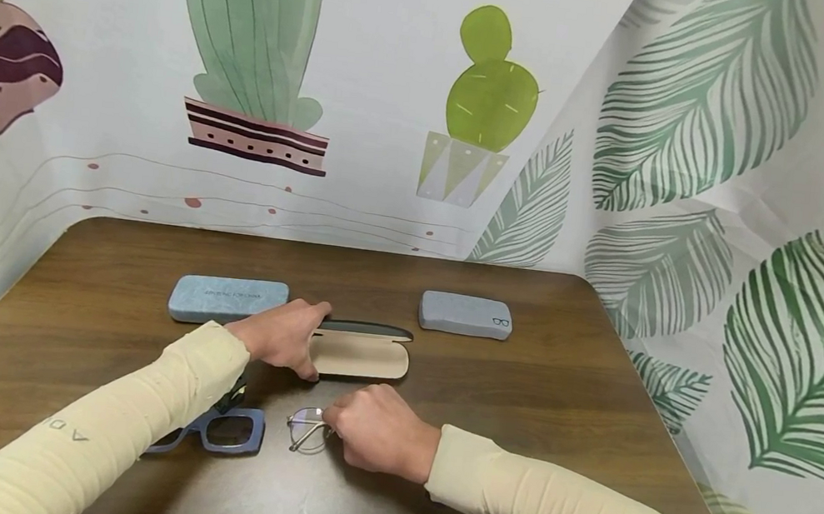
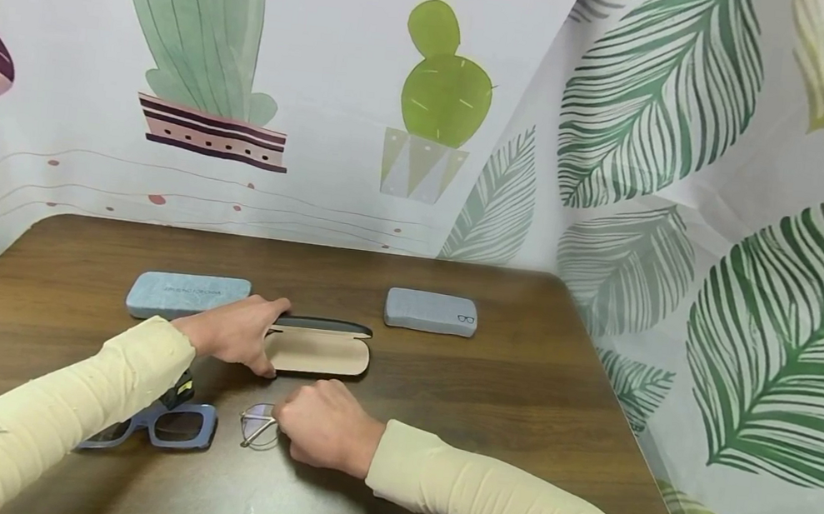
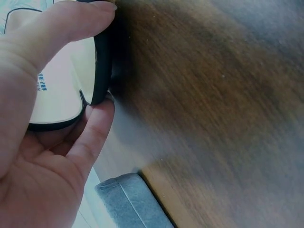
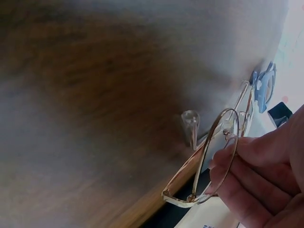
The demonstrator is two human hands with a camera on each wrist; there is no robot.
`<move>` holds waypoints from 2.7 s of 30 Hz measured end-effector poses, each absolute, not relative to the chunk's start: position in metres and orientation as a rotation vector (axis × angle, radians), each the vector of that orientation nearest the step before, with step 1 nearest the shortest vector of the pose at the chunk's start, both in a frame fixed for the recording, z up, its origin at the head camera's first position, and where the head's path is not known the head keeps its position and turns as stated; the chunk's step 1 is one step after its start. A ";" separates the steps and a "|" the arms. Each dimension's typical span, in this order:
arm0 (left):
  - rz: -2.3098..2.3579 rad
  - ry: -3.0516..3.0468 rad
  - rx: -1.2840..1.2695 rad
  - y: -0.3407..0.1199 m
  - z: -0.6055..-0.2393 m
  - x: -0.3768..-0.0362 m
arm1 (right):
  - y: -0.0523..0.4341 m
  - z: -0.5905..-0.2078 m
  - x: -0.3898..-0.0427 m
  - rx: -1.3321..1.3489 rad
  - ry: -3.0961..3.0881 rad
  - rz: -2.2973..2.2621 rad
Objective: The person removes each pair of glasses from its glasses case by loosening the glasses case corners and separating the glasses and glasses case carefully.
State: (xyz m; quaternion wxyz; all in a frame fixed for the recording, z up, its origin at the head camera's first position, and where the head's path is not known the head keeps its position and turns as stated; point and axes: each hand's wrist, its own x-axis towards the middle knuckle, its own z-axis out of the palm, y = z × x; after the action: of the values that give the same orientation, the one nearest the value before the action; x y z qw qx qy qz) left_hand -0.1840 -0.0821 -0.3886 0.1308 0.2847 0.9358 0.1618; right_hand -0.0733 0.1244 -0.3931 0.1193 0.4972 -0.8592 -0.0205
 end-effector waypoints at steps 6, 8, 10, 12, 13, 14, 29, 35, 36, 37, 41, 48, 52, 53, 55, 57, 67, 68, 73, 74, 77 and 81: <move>0.466 2.721 0.832 -0.082 -0.389 -0.185 | 0.126 -0.393 -0.074 1.445 -2.499 -0.044; 0.462 2.720 0.831 -0.082 -0.389 -0.185 | 0.127 -0.392 -0.076 1.443 -2.483 -0.020; 0.461 2.717 0.827 -0.082 -0.388 -0.185 | 0.128 -0.390 -0.078 1.439 -2.448 0.006; 0.458 2.715 0.822 -0.081 -0.388 -0.185 | 0.130 -0.387 -0.080 1.427 -2.415 0.026; 0.456 2.714 0.817 -0.081 -0.387 -0.184 | 0.131 -0.385 -0.082 1.423 -2.397 0.032; 0.457 2.712 0.814 -0.081 -0.387 -0.184 | 0.133 -0.384 -0.084 1.422 -2.383 0.040; 0.466 2.710 0.847 -0.082 -0.388 -0.183 | 0.161 -0.373 -0.108 1.223 -2.338 0.173; 0.461 2.720 0.848 -0.082 -0.388 -0.183 | 0.171 -0.375 -0.118 1.131 -2.435 0.111; 0.459 2.721 0.840 -0.082 -0.388 -0.183 | 0.173 -0.376 -0.120 1.121 -2.458 0.096; 0.458 2.721 0.840 -0.082 -0.388 -0.183 | 0.174 -0.376 -0.122 1.113 -2.482 0.081; 0.456 2.719 0.838 -0.082 -0.389 -0.184 | 0.179 -0.380 -0.129 1.084 -2.572 0.016; 0.447 2.717 0.829 -0.081 -0.389 -0.184 | 0.185 -0.385 -0.139 1.037 -2.690 0.004; 0.451 2.716 0.827 -0.081 -0.388 -0.184 | 0.188 -0.387 -0.144 0.983 -2.785 0.093; 0.452 2.713 0.829 -0.081 -0.388 -0.184 | 0.188 -0.387 -0.145 0.966 -2.812 0.136; 0.455 2.708 0.825 -0.081 -0.388 -0.184 | 0.189 -0.388 -0.147 0.933 -2.861 0.226; 0.458 2.704 0.826 -0.081 -0.388 -0.184 | 0.190 -0.388 -0.150 0.908 -2.901 0.343; 0.452 2.693 0.825 -0.081 -0.388 -0.183 | 0.190 -0.390 -0.170 0.776 -3.063 1.047; 0.453 2.693 0.825 -0.081 -0.388 -0.183 | 0.191 -0.390 -0.172 0.744 -3.080 1.125; 0.450 2.697 0.813 -0.081 -0.387 -0.183 | 0.193 -0.385 -0.179 0.630 -3.123 1.426; 0.447 2.701 0.818 -0.081 -0.387 -0.183 | 0.193 -0.384 -0.179 0.620 -3.125 1.458; 0.436 2.709 0.831 -0.081 -0.387 -0.183 | 0.192 -0.384 -0.180 0.611 -3.118 1.498; 0.414 2.714 0.844 -0.080 -0.388 -0.182 | 0.192 -0.384 -0.180 0.640 -3.099 1.486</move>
State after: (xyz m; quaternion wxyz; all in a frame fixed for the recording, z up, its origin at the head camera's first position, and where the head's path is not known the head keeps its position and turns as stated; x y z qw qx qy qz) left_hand -0.1822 -0.0801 -0.3884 0.1344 0.2913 0.9363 0.1429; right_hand -0.1796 0.1924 -0.3840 -0.1760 0.1802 -0.8726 0.4185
